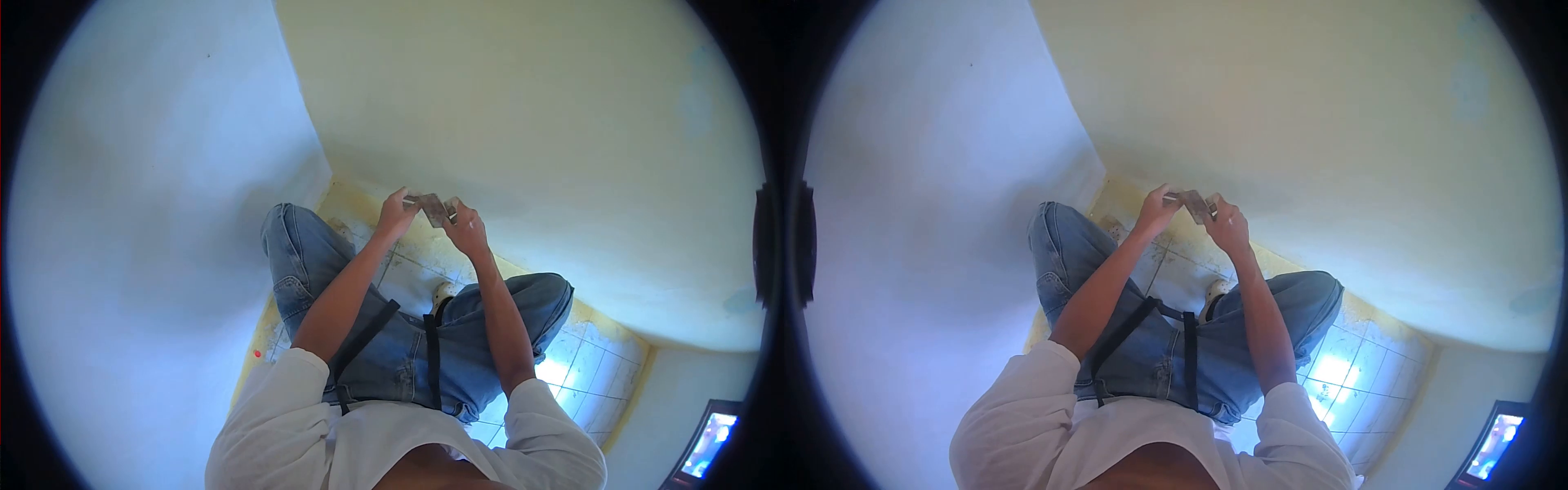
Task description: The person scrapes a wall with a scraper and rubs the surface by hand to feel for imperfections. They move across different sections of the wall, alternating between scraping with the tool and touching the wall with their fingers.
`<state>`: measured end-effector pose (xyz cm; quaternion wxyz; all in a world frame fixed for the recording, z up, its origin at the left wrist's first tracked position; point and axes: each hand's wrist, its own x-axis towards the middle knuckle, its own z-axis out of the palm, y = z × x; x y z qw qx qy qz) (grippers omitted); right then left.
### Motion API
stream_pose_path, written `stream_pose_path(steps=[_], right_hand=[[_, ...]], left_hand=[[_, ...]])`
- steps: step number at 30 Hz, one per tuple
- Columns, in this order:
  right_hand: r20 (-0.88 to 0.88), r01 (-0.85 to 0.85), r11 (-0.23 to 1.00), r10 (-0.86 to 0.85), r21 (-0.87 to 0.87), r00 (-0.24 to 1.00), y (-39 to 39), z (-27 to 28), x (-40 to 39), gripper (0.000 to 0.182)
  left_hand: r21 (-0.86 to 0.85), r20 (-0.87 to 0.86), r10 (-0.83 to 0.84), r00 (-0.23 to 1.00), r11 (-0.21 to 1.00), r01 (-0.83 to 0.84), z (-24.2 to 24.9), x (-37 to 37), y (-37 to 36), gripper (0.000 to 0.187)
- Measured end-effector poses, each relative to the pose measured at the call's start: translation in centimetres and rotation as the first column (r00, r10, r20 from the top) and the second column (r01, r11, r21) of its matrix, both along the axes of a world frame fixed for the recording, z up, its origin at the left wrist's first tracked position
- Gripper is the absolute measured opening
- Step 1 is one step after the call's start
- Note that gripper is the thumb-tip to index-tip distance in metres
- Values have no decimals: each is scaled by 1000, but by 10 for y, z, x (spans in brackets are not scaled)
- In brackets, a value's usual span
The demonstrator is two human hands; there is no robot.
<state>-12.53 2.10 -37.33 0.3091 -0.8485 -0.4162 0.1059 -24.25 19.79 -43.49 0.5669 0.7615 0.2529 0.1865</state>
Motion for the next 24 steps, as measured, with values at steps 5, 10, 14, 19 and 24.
stream_pose_path(steps=[5,10,14,19,24], right_hand=[[330,-127,959,38,254,943,-10,23,1,24],[314,-227,943,144,245,938,-8,96,-8,28],[771,-425,905,261,14,580,1,182,20,51],[993,-372,928,52,-8,108,23,300,57,53],[852,-188,832,516,-523,-84,15,264,123,54]], left_hand=[[-46,145,-38,989,998,45,35,-2,-9,23],[-303,373,-25,927,942,147,80,-8,-6,24],[-301,453,44,890,948,106,104,-13,-3,29],[-347,406,107,908,937,45,99,-12,13,29],[-399,378,149,914,917,16,89,-9,21,29]])
